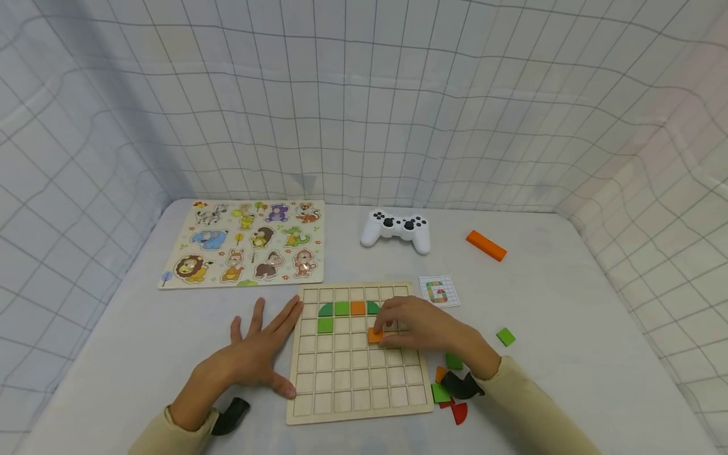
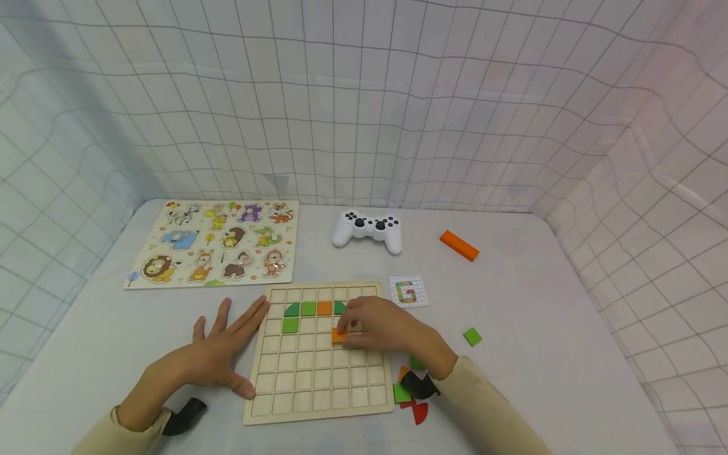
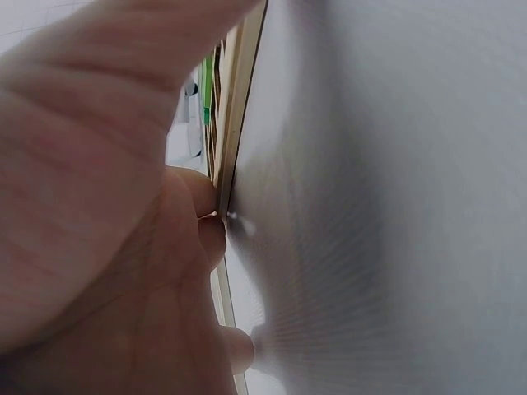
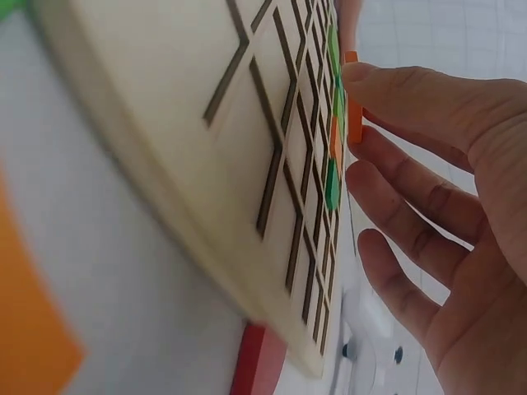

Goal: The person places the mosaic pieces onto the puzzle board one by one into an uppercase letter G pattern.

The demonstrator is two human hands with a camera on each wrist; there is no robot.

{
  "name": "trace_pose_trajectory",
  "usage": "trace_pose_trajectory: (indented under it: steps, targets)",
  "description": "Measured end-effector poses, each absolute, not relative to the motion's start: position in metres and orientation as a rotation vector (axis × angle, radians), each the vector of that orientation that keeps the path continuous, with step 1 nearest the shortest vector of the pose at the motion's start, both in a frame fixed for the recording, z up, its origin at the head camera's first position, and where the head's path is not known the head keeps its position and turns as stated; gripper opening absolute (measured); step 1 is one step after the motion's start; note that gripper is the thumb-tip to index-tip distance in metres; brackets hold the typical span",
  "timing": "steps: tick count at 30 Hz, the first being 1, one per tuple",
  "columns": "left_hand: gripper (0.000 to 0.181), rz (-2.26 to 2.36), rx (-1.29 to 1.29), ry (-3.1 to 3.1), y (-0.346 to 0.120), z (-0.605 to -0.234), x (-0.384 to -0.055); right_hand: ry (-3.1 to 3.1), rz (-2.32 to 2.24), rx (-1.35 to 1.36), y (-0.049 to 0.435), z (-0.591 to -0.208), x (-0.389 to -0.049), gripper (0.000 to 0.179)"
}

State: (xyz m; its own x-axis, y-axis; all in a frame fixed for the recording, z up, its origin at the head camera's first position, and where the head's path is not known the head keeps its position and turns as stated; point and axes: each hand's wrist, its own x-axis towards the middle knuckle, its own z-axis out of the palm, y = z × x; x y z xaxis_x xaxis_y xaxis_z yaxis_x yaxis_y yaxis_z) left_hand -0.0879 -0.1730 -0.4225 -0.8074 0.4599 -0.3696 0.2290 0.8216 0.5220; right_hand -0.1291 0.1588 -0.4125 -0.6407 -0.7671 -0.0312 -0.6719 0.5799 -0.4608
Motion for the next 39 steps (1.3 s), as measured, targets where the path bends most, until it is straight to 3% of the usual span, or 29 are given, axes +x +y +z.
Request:
trace_pose_trajectory:
  steps: [18,39]
  targets:
    - [0.149,0.618,0.498,2.515,-0.172,-0.422,-0.089,2.589,-0.443,-1.304,0.095,-0.411,-0.129,0.015]
    - [0.149,0.593,0.511,2.531,-0.172,-0.422,-0.088,2.659,-0.255,-1.42,0.07,-0.416,-0.128,0.016]
